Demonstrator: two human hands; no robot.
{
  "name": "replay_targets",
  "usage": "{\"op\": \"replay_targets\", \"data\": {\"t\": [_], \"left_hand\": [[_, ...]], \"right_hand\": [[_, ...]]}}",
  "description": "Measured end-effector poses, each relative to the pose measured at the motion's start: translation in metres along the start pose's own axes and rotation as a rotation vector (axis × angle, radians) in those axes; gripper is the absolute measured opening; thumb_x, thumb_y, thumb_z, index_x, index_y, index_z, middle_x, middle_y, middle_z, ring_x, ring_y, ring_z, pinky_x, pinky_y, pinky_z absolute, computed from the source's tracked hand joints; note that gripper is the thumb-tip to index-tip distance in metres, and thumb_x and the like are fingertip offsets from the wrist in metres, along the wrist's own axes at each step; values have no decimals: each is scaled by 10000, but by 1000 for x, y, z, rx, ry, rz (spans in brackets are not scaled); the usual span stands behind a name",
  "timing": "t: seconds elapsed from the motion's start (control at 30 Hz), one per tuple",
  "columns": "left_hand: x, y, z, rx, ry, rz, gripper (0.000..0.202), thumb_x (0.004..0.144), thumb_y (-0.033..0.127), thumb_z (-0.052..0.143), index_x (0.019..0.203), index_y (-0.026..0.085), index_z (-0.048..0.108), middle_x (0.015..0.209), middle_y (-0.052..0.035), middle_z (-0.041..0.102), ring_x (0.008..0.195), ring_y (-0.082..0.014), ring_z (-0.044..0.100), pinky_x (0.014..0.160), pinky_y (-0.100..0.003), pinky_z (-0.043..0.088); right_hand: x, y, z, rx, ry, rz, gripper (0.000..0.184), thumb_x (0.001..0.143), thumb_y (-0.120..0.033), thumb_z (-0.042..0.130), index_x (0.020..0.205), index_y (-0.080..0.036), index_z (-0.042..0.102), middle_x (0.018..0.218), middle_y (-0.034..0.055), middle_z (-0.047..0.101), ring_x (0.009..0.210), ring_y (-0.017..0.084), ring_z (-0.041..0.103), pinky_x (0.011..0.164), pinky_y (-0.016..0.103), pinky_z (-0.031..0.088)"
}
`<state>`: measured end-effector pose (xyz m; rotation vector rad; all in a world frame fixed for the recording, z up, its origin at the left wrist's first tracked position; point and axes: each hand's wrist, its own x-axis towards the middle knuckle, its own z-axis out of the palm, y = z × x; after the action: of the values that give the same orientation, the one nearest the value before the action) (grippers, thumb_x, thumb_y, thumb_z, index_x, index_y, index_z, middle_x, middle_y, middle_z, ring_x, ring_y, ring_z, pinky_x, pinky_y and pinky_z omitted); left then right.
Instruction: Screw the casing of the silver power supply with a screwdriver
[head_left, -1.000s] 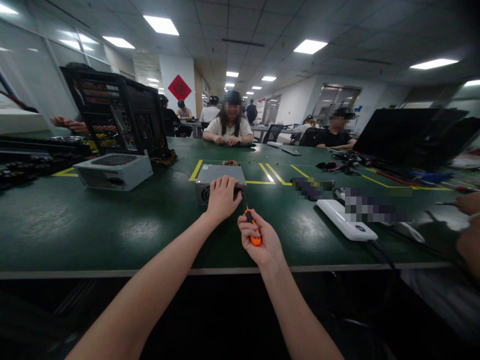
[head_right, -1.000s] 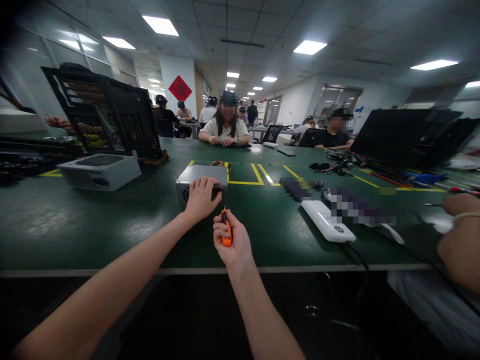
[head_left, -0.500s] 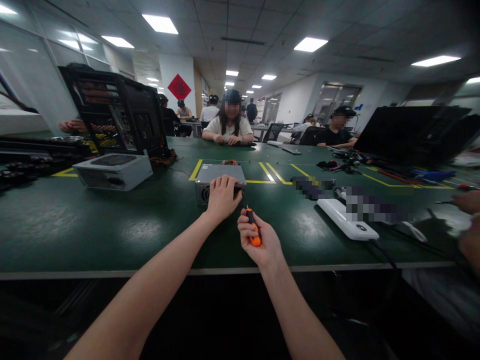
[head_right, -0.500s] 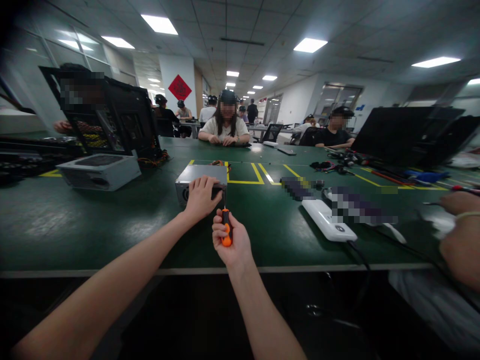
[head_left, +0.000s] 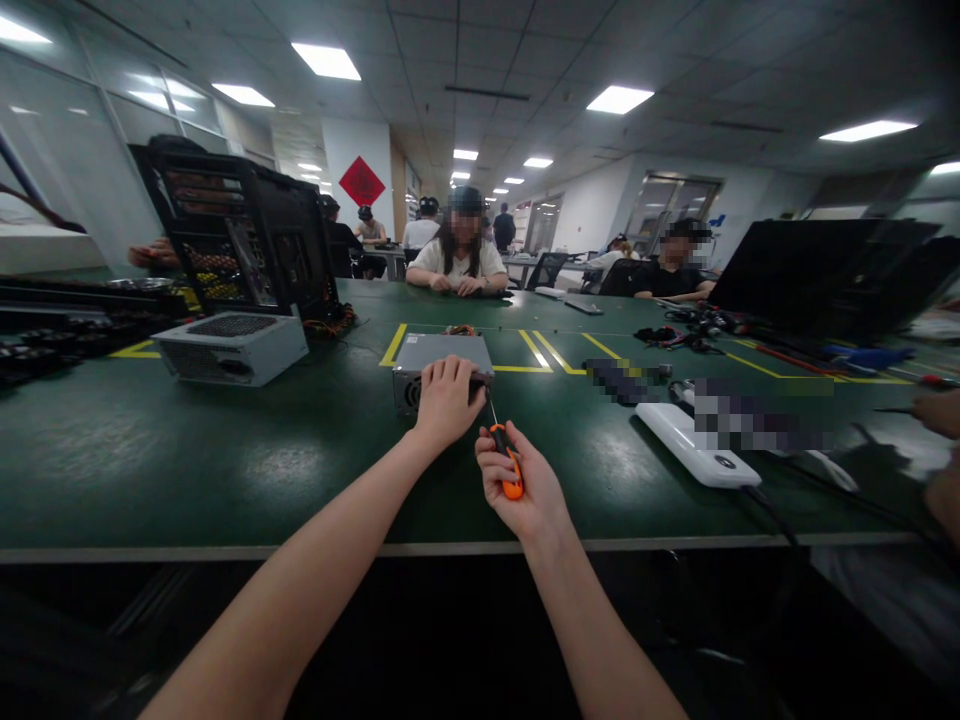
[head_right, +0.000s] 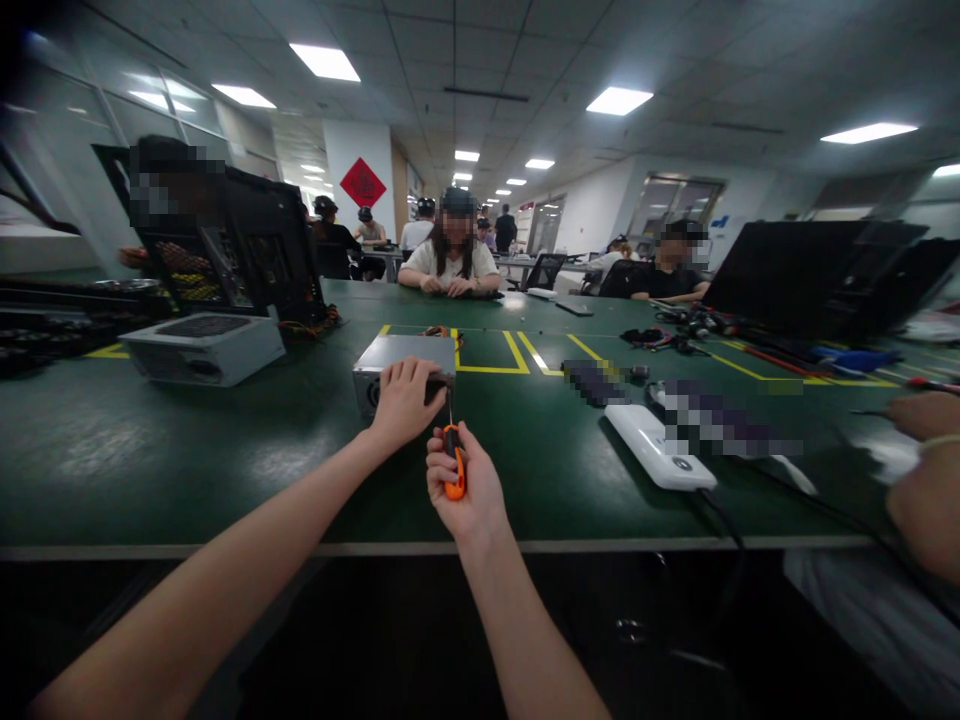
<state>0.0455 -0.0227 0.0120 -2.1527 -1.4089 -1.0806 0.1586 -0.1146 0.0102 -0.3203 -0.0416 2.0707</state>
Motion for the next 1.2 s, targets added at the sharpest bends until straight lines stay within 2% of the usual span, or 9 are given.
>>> {"op": "replay_targets", "data": {"t": [0.1,0.27,0.43,0.6,0.73,0.83,1.03,1.2], "left_hand": [[0,0,0,4,7,3,241,791,301,495,1009,197,489,991,-73,520,975,-241,447,883,-376,314],[0,1,0,1,-1,-6,230,797,295,481,1006,199,493,993,-77,520,975,-241,450,884,-382,313],[0,1,0,-11,4,-9,230,796,295,482,1002,194,494,987,-77,519,968,-240,449,876,-380,317],[1,1,1,-9,8,-18,218,800,296,476,994,198,495,978,-78,513,974,-242,444,875,-379,314],[1,1,2,-7,-7,-21,223,799,292,474,1004,206,490,992,-80,511,981,-246,444,883,-389,307],[1,1,2,-11,-4,-24,229,793,290,484,1007,208,487,998,-80,511,979,-247,445,881,-390,309],[1,1,3,-13,2,-20,215,795,303,484,986,206,494,983,-75,513,966,-247,445,868,-383,315],[1,1,2,-11,10,-17,226,792,305,489,994,204,490,993,-73,511,968,-243,443,873,-382,310]], "right_hand": [[-1,0,2,27,12,-2,185,912,-279,351,847,-125,429,668,-35,428,401,-19,354,305,47,313],[-1,1,4,-17,-13,-5,249,931,-264,264,943,-113,461,635,-37,418,401,1,367,312,66,333],[-1,1,3,33,32,-10,193,911,-299,346,870,-131,430,667,-39,420,391,-8,355,285,63,316],[-1,0,2,25,9,-37,216,928,-225,260,879,-126,446,650,-44,392,396,-10,362,311,56,335],[0,-1,3,60,19,-15,215,912,-300,330,882,-113,432,679,-31,414,402,-11,375,301,61,331],[-1,-2,3,68,32,-7,176,907,-282,353,858,-128,422,682,-32,423,403,-10,381,305,56,341],[1,-2,0,21,-13,15,232,925,-279,281,948,-123,451,668,-37,423,408,-1,377,309,63,351],[1,0,3,43,28,3,174,915,-277,342,850,-135,419,682,-37,424,401,-21,361,301,46,322]]}}
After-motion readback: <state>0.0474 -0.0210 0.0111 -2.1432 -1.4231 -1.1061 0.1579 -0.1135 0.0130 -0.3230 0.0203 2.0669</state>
